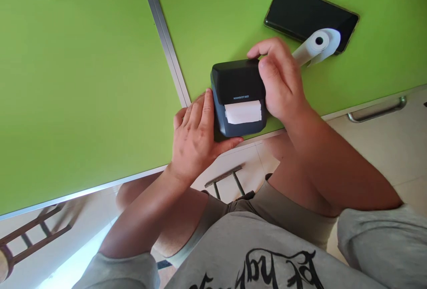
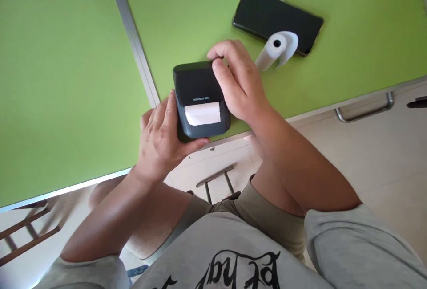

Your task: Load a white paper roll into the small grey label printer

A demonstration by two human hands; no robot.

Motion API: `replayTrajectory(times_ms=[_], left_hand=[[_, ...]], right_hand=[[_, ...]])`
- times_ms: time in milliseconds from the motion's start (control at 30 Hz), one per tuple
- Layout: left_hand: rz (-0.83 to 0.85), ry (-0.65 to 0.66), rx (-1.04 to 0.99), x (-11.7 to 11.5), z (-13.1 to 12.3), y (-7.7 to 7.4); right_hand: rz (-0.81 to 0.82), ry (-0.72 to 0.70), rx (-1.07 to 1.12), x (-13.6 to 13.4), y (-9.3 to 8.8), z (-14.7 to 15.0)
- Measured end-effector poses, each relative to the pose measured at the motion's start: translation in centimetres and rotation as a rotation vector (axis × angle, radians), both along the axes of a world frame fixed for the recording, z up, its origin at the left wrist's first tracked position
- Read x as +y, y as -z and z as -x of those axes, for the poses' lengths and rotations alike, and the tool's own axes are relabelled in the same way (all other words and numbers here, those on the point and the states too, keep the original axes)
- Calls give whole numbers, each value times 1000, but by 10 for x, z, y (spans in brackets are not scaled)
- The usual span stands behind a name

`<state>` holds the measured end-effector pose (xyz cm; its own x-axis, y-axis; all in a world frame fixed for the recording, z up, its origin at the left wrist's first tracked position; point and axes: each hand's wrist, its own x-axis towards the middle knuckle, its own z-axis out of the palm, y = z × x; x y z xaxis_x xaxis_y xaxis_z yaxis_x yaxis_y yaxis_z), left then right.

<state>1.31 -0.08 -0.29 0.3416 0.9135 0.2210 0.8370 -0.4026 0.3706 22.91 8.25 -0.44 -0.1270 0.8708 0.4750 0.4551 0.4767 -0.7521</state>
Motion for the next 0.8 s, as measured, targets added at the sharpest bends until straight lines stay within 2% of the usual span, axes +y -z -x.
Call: replayTrajectory(times_ms=[500, 700, 800], left_hand=[[23, -16, -8, 0, 2, -1], [45, 9, -5, 3, 4, -8], [76, 9, 20, 4, 4, -12]], right_hand=[[11, -21, 54, -1, -1, 1], [-28, -49, 30, 0, 1, 0], [8, -80, -24, -1, 0, -1]])
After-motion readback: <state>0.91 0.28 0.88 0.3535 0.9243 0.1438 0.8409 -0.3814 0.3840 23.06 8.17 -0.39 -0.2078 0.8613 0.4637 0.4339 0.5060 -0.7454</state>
